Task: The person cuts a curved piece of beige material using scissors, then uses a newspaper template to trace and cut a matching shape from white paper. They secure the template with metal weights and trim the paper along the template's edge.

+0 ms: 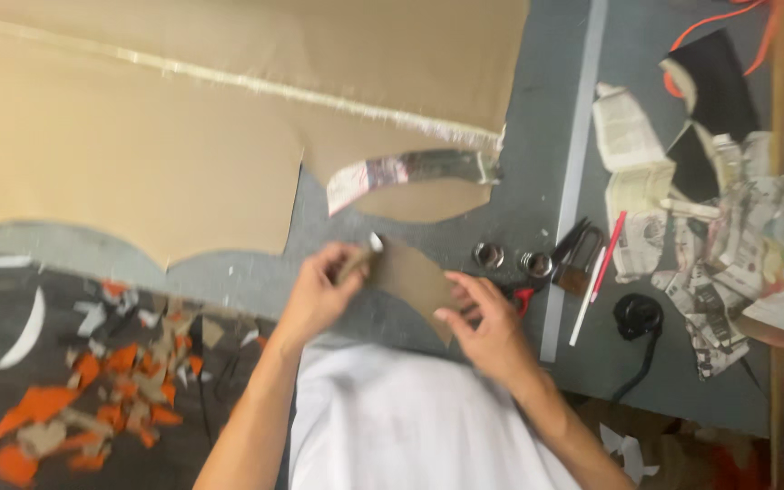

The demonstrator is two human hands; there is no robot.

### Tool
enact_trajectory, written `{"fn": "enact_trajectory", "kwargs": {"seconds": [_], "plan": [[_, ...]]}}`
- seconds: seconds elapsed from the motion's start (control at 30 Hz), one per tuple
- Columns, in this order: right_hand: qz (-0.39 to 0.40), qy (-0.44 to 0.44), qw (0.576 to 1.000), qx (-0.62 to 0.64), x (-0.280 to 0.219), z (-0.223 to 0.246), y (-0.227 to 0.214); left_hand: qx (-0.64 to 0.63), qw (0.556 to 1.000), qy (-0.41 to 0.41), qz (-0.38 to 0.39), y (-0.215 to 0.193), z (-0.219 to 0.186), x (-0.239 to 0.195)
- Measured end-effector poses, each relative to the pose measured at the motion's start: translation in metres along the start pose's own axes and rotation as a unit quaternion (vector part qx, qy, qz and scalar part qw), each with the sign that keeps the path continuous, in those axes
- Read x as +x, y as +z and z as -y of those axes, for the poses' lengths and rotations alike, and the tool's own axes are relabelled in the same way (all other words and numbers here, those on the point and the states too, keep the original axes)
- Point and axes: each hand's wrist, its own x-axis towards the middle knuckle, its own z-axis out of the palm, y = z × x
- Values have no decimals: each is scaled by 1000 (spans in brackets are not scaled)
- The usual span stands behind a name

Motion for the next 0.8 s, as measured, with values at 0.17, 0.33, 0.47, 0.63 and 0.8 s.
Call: {"fn": "enact_trajectory", "kwargs": {"seconds": [0.17, 0.33, 0.47, 0.63, 0.8], "plan": [[-78, -149, 981, -99, 30, 24, 30, -80, 973, 38, 213, -21, -44, 9], [23, 116, 990, 71, 42, 16, 50, 77, 992, 95, -21, -33, -43, 89], [-64, 70, 978, 188, 41, 4, 64, 303, 900, 290, -122, -41, -33, 139], [-178, 130, 927, 304, 43, -12, 51, 325, 883, 327, -88, -30, -25, 149], [-305, 91, 911, 262, 56, 1, -9, 250, 932, 263, -23, -33, -27, 149]]}}
